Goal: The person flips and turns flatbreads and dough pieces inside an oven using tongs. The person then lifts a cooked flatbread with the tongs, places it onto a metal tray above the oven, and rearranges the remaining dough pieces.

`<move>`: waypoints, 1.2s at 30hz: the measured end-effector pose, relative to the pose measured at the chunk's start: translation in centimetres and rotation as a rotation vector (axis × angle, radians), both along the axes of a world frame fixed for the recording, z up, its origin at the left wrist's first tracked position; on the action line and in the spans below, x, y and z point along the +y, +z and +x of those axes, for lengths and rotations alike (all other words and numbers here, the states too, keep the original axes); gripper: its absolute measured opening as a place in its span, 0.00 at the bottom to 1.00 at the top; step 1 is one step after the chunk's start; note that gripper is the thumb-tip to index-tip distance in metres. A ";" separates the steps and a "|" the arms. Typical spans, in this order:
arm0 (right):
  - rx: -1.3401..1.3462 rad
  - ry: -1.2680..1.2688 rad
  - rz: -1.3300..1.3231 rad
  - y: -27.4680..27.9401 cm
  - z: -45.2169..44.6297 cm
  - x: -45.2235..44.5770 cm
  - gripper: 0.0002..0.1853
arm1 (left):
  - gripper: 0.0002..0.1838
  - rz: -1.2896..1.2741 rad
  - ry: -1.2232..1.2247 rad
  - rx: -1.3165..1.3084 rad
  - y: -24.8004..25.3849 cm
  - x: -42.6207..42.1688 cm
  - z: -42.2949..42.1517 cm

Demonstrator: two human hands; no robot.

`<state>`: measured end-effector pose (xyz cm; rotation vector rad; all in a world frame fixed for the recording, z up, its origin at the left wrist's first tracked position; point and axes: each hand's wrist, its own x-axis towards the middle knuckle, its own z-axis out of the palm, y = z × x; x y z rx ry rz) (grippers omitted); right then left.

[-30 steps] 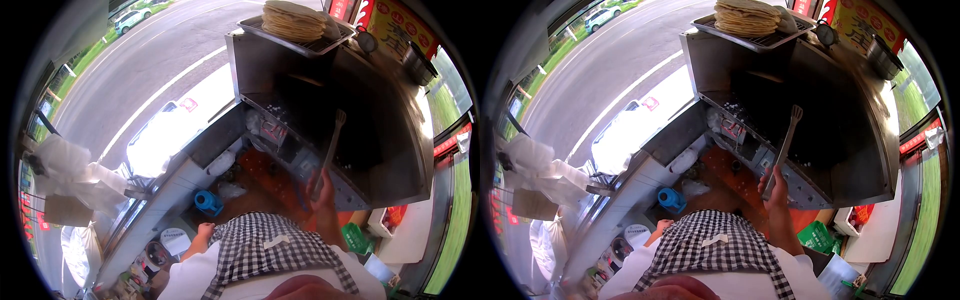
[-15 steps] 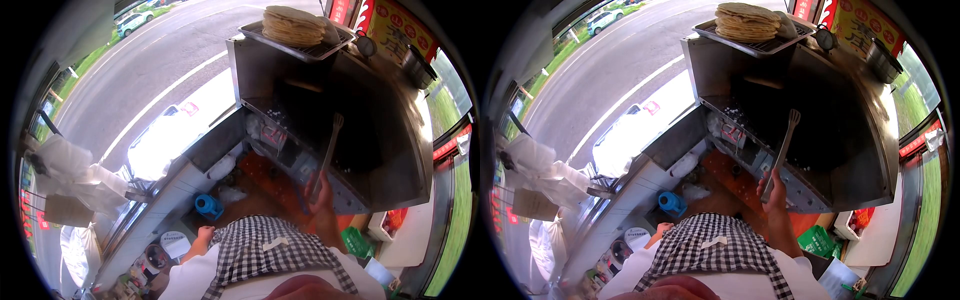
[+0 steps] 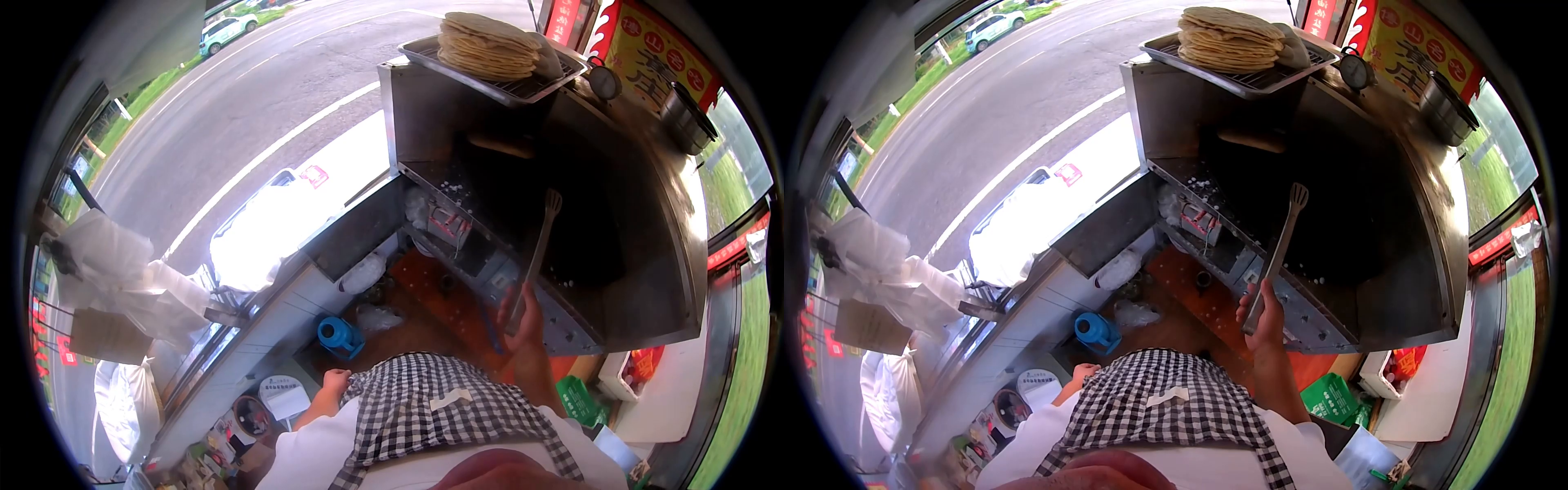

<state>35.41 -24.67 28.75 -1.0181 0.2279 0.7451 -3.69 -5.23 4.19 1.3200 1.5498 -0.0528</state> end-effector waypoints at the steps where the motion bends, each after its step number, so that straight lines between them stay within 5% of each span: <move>1: -0.004 -0.002 0.000 0.0 0.0 0.0 0.23 | 0.13 -0.002 0.000 0.008 0.0 0.0 0.0; 36: -0.026 0.014 -0.013 -0.6 0.2 0.1 0.23 | 0.13 -0.026 0.007 0.037 -1.3 0.0 0.0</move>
